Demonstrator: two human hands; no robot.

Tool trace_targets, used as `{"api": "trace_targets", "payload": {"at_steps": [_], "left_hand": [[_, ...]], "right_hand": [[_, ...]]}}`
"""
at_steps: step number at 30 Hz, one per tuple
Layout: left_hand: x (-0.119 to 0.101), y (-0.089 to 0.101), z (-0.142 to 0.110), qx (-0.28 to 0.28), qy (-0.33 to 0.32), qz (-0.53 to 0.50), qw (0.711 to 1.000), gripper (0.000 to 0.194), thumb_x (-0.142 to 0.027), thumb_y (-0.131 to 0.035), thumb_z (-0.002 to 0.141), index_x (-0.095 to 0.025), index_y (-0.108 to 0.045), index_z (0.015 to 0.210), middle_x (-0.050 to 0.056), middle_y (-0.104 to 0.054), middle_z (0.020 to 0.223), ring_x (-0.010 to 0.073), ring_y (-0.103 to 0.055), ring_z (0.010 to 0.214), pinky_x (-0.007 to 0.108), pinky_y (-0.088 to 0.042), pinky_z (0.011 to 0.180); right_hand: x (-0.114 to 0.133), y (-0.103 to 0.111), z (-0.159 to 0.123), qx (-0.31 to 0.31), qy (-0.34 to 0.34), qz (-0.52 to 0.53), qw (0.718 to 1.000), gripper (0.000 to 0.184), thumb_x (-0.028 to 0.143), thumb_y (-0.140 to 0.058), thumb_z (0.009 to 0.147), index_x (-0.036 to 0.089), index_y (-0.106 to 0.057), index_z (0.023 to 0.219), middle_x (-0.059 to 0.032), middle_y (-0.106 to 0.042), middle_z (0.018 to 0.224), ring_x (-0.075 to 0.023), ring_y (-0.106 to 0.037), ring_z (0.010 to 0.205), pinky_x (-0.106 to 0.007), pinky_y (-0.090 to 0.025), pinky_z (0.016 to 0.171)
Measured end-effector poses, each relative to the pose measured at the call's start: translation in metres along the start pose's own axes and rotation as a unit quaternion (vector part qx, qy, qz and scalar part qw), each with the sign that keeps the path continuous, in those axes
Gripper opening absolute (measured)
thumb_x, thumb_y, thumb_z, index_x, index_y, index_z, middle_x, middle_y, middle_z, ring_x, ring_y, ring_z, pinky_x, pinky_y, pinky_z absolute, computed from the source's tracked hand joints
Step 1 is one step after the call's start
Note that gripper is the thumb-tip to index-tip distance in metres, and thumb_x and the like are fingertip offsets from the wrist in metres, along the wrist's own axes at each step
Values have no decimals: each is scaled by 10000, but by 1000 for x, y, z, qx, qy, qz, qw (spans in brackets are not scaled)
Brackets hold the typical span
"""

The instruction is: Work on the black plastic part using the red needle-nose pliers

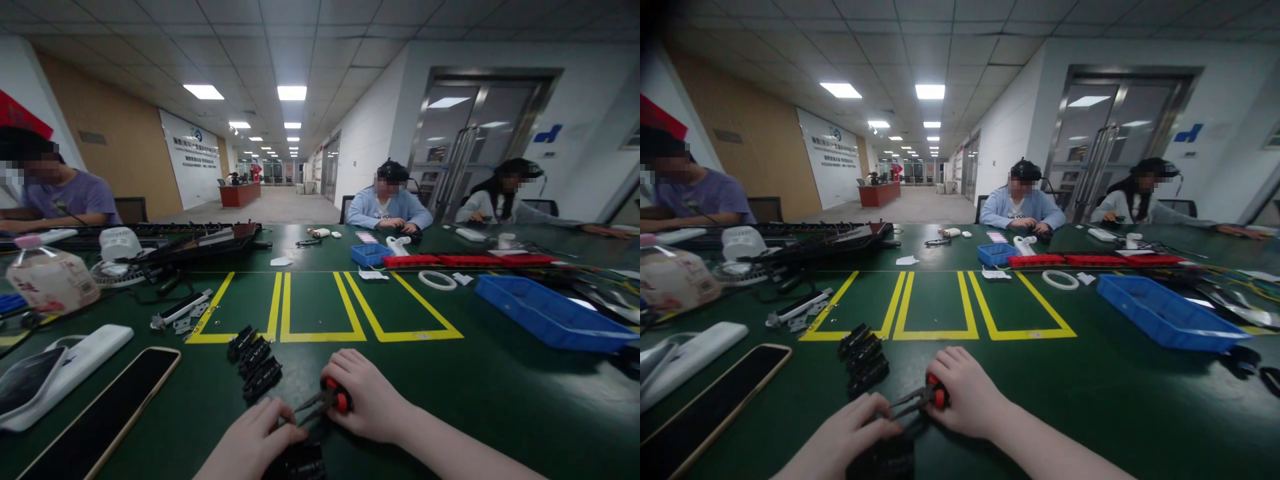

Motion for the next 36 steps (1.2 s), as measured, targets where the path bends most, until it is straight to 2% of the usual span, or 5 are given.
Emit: {"api": "trace_targets", "payload": {"at_steps": [4,9,15,28,36], "left_hand": [[0,-3,1,5,14,-12,1000,495,-355,-735,754,-231,-582,1207,103,-591,1170,281,-599,1029,418,-537,882],[-5,-10,1,-95,-15,-31,995,795,-364,-792,594,-219,-496,1318,121,-563,1256,310,-563,1078,441,-502,911],[-39,13,-3,-147,107,-59,982,347,-248,-635,758,-240,-608,1104,57,-591,1191,263,-539,1062,432,-428,914],[-31,30,-10,-66,124,-62,988,422,-345,-756,731,-233,-623,1116,38,-592,1161,254,-536,1028,425,-422,903],[-21,23,-6,-33,83,-112,990,361,-344,-766,769,-202,-619,1067,48,-604,1136,237,-534,1009,402,-435,875]], "right_hand": [[0,1,0,1,2,1,1000,222,286,-677,735,207,-593,924,-57,-613,944,-209,-531,881,-374,-425,818],[1,1,1,-2,16,2,1000,218,237,-659,721,210,-589,925,-58,-614,939,-213,-542,886,-375,-430,813],[1,-1,3,-12,25,-2,1000,167,200,-623,733,197,-585,895,-62,-621,916,-209,-552,864,-376,-439,804],[2,1,3,-35,28,-14,999,277,301,-689,779,178,-619,1017,-77,-667,972,-225,-598,898,-392,-467,811],[6,3,-1,-61,110,-7,992,552,596,-671,781,153,-601,1103,-95,-666,950,-217,-598,857,-367,-474,754]]}}
Point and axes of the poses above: each hand's wrist, its own z-axis towards the middle knuckle, its own y-axis out of the back of the hand, x = y × z, the point moved 2 cm from there along z, towards the middle knuckle
